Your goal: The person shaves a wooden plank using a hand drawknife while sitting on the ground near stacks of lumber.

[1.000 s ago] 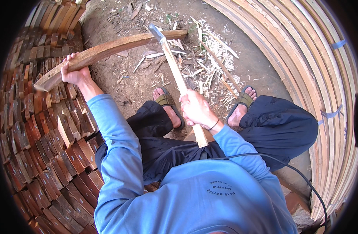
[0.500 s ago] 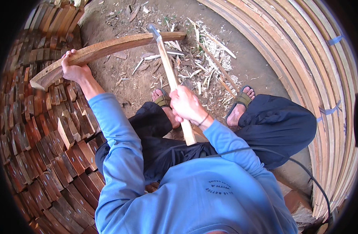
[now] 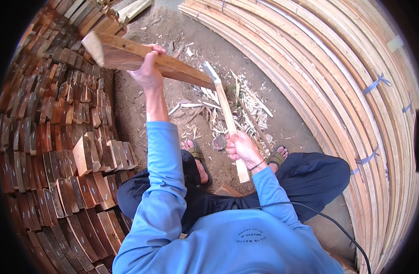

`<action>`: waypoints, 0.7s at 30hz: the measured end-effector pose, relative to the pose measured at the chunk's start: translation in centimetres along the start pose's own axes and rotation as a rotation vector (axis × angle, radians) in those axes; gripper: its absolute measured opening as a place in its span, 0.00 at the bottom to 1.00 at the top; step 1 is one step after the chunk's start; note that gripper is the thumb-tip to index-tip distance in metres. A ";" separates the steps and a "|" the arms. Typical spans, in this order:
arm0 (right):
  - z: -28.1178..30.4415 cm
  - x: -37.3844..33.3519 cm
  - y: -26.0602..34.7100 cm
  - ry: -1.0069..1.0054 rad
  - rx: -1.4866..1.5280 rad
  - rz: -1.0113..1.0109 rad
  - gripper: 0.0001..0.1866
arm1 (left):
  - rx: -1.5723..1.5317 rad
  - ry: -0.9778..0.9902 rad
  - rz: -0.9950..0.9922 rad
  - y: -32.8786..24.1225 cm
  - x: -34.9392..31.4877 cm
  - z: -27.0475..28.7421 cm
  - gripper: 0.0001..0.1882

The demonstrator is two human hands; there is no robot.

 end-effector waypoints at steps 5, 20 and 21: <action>1.2 -1.0 -0.6 0.071 0.167 0.000 0.09 | -0.051 0.307 0.066 0.5 -0.1 -3.9 0.09; 0.6 -1.7 -1.6 -0.011 0.075 0.045 0.10 | 0.199 -0.057 -0.101 1.9 2.5 -6.9 0.04; 0.7 -2.0 -1.9 -0.026 0.069 0.028 0.11 | 0.211 -0.072 -0.058 2.3 3.1 -6.4 0.04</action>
Point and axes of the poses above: each hand's wrist, its own x-axis towards the middle knuckle, its own z-axis out of the back of the hand, y = z × x, the point moved 9 cm from there along x, towards the middle knuckle, and after that the axes turned 8 degrees about z, right-handed, at the moved point
